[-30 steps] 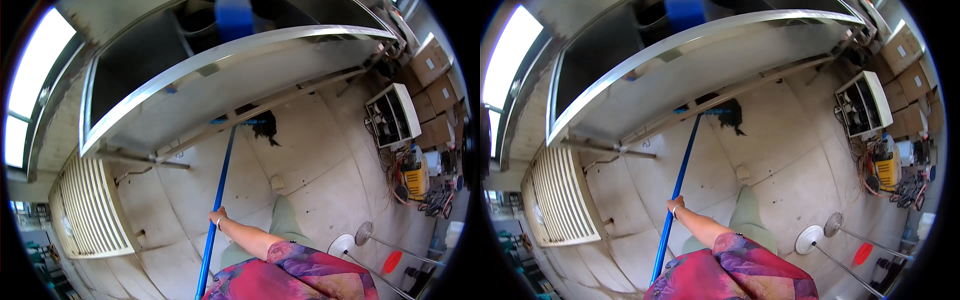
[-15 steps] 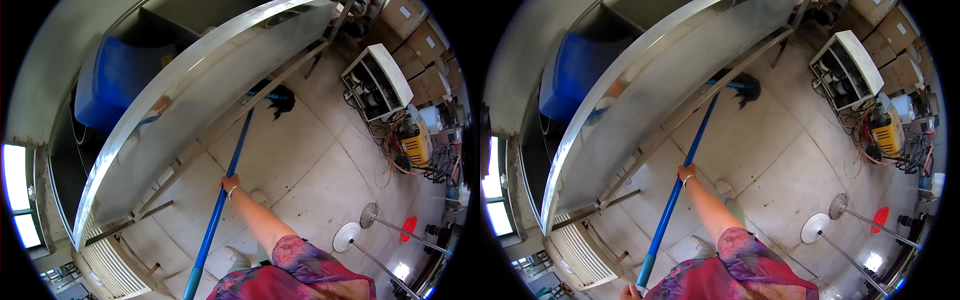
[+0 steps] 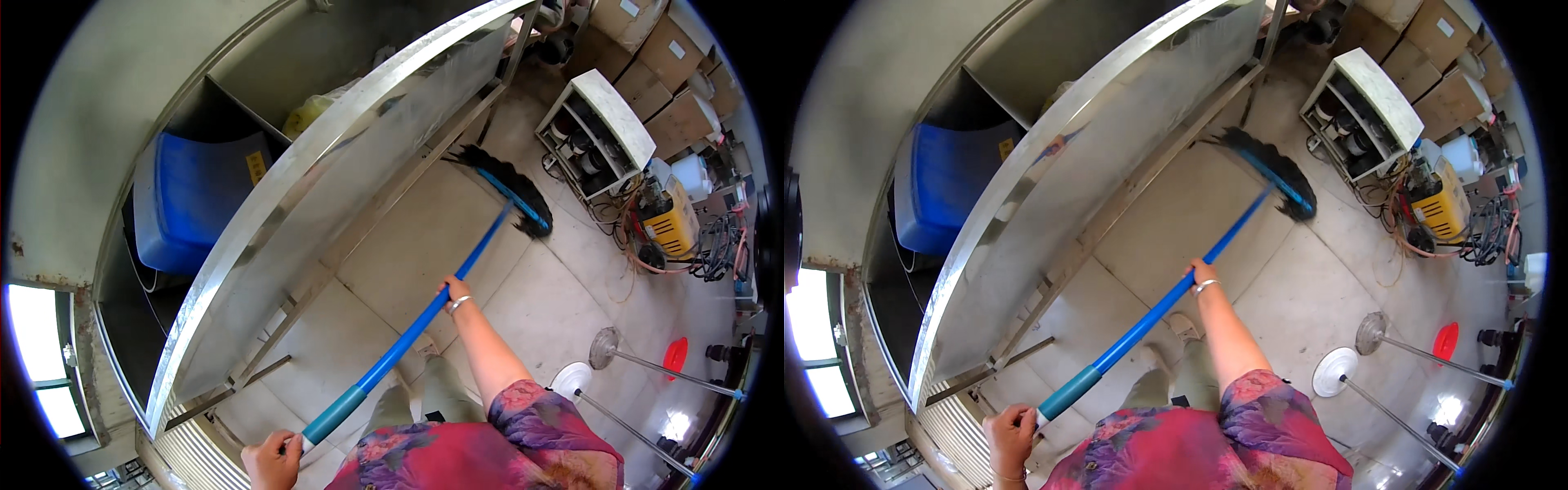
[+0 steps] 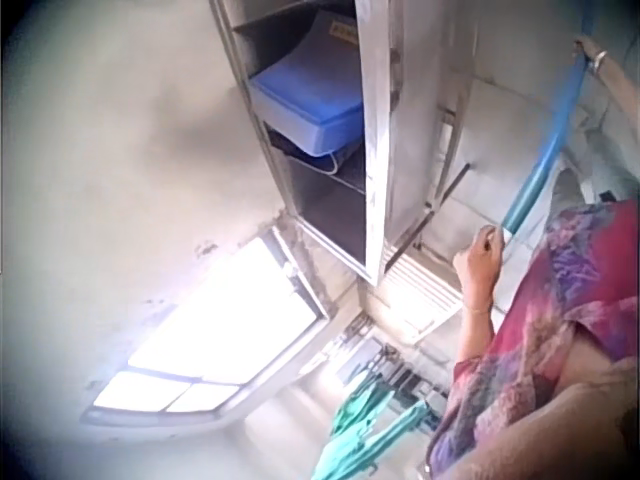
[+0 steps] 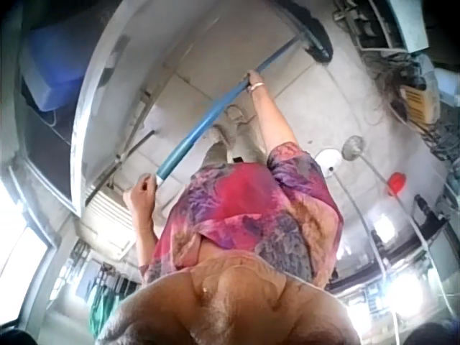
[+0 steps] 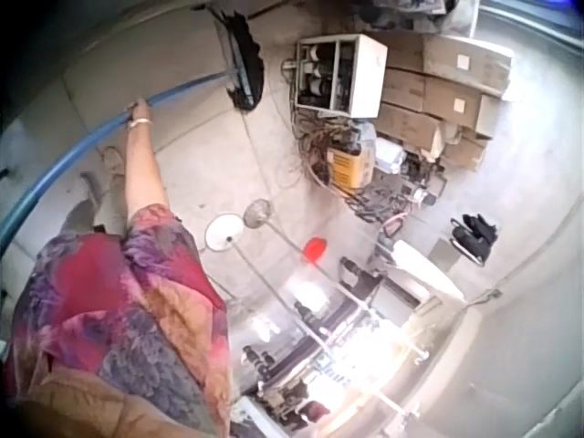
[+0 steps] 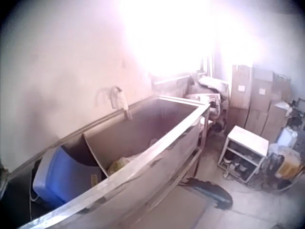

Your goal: The person sweeps the floor using a dust mop across the room around various furniture and equipment. The person moves a metal pole stand by hand and sweeps the floor with the dust mop.

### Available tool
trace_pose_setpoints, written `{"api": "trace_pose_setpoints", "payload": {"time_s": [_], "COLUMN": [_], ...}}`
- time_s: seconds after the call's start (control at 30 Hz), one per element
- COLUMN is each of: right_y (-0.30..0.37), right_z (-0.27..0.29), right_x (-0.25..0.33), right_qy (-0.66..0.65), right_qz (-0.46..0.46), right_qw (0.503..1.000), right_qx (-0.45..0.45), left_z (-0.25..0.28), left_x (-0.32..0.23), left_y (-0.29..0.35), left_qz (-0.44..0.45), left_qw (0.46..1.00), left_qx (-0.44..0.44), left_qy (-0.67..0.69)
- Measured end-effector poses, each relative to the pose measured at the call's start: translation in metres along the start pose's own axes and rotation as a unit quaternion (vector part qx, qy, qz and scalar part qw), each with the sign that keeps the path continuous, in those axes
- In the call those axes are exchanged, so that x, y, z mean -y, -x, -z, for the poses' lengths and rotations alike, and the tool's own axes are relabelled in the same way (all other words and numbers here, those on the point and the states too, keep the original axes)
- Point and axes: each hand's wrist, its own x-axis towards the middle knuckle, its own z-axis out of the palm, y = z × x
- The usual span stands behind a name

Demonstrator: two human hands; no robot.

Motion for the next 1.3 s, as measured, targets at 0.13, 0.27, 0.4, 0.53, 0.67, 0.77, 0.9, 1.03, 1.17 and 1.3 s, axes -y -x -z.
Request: {"api": "trace_pose_setpoints", "payload": {"time_s": [0.13, 0.27, 0.4, 0.53, 0.67, 0.77, 0.9, 1.03, 1.17, 1.3], "right_y": [0.022, 0.025, 0.057, 0.11, 0.087, 0.091, 0.083, 0.078, 0.05, 0.031], "right_z": [0.052, 0.095, 0.095, 0.046, 0.044, 0.035, 0.026, 0.032, 0.06, 0.099], "right_x": [0.002, -0.032, -0.07, -0.103, -0.129, -0.115, -0.07, 0.016, 0.084, 0.155], "right_qy": [-0.063, -0.08, -0.068, -0.093, -0.096, -0.061, -0.106, -0.174, -0.247, -0.299], "right_qz": [-0.013, -0.035, -0.045, -0.067, -0.105, -0.124, -0.138, -0.147, -0.131, -0.104], "right_qw": [0.996, 0.989, 0.985, 0.984, 0.98, 0.977, 0.967, 0.968, 0.959, 0.948], "right_qx": [-0.068, -0.123, -0.153, -0.138, -0.143, -0.162, -0.186, -0.108, -0.055, -0.024], "left_z": [0.007, 0.02, 0.045, 0.086, 0.088, 0.075, 0.065, 0.06, 0.043, 0.017], "left_x": [-0.002, 0.009, 0.03, 0.065, 0.07, 0.081, 0.065, -0.038, -0.132, -0.224], "left_y": [-0.011, -0.008, 0.011, 0.04, 0.057, 0.056, 0.032, -0.025, -0.067, -0.086], "left_qz": [-0.064, -0.166, -0.154, -0.127, -0.083, -0.081, -0.102, -0.102, -0.158, -0.198], "left_qw": [0.995, 0.984, 0.985, 0.987, 0.982, 0.976, 0.971, 0.97, 0.972, 0.979], "left_qx": [0.062, 0.028, 0.015, 0.023, 0.016, 0.009, 0.025, 0.0, -0.02, -0.004], "left_qy": [-0.04, -0.066, -0.081, -0.095, -0.168, -0.201, -0.215, -0.221, -0.171, -0.054]}}
